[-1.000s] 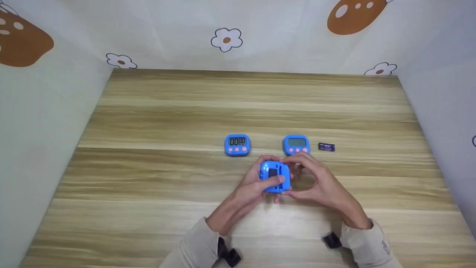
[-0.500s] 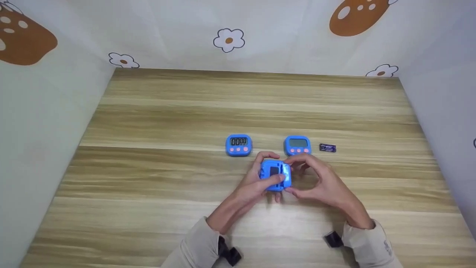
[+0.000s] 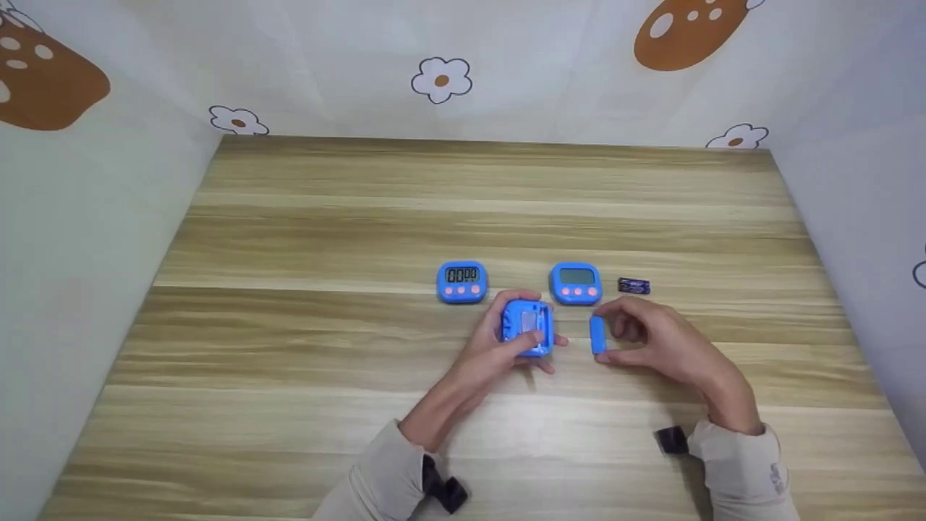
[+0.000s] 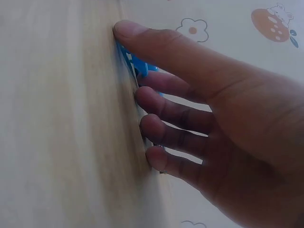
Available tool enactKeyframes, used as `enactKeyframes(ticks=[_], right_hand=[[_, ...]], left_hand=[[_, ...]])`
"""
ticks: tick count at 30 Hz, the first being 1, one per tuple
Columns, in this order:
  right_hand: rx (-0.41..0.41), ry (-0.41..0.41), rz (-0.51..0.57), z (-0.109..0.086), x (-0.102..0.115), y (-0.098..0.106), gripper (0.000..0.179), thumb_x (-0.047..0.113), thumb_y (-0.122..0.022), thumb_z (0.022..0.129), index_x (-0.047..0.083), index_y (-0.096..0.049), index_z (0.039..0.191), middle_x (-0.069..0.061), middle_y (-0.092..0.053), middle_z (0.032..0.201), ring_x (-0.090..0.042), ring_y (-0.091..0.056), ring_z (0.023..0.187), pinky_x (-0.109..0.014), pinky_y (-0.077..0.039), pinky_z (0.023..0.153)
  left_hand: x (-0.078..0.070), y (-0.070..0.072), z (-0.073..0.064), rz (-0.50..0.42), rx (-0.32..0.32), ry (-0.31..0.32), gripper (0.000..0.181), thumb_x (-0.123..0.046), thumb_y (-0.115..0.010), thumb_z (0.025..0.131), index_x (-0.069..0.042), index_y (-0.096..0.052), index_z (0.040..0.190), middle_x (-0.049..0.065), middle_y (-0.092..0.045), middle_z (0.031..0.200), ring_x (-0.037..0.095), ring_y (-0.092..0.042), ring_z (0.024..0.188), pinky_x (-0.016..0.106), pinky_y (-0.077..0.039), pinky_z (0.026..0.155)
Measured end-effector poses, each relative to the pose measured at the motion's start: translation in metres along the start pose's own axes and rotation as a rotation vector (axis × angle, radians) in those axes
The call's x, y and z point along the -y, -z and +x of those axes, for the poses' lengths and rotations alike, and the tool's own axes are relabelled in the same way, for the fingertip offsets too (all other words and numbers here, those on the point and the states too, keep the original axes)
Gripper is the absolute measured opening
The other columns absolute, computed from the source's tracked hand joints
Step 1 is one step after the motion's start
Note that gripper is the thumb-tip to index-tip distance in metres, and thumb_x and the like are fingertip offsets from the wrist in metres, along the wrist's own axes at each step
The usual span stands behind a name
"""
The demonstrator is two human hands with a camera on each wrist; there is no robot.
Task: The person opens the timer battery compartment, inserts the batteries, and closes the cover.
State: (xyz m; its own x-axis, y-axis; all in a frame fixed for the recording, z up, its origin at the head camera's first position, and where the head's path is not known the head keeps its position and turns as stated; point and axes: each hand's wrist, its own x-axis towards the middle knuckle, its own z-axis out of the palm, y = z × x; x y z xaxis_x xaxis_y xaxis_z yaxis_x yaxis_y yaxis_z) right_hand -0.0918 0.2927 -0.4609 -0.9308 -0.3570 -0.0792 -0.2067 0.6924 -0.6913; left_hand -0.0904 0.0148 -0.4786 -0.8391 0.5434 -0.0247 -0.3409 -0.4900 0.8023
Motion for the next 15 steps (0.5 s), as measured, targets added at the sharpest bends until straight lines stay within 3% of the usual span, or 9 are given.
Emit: enactKeyframes(ticks=[11, 13, 15], right_hand=[[0.026, -0.009, 0.015, 0.0002, -0.0008, 0.0032, 0.057, 0.038, -0.086, 0.073, 0.017, -0.064, 0.122, 0.000, -0.061, 0.091, -0.017, -0.056, 0.081, -0.028, -0.049, 0.068], [-0.035, 0.017, -0.001, -0.0008, -0.0023, 0.0054, 0.050, 0.034, -0.085, 0.075, 0.017, -0.066, 0.118, 0.001, -0.063, 0.093, -0.015, -0.057, 0.083, -0.026, -0.049, 0.070], [-0.148, 0.064, -0.065, -0.0015, -0.0042, 0.0085, 0.040, 0.028, -0.084, 0.078, 0.016, -0.068, 0.113, 0.003, -0.063, 0.094, -0.014, -0.057, 0.084, -0.026, -0.049, 0.071]], left_hand=[[0.0021, 0.0007, -0.0013, -0.028, 0.088, -0.012, 0.062, 0.012, -0.059, 0.089, -0.005, -0.031, 0.142, 0.033, -0.032, 0.140, 0.045, -0.058, 0.112, 0.047, -0.059, 0.076], [0.0022, 0.0001, -0.0013, -0.029, 0.101, -0.011, 0.064, 0.014, -0.059, 0.088, -0.005, -0.030, 0.142, 0.032, -0.031, 0.139, 0.045, -0.057, 0.113, 0.046, -0.059, 0.076], [0.0018, -0.0006, -0.0010, -0.019, 0.102, -0.009, 0.066, 0.014, -0.059, 0.088, -0.006, -0.029, 0.143, 0.032, -0.031, 0.140, 0.045, -0.057, 0.113, 0.045, -0.059, 0.077]])
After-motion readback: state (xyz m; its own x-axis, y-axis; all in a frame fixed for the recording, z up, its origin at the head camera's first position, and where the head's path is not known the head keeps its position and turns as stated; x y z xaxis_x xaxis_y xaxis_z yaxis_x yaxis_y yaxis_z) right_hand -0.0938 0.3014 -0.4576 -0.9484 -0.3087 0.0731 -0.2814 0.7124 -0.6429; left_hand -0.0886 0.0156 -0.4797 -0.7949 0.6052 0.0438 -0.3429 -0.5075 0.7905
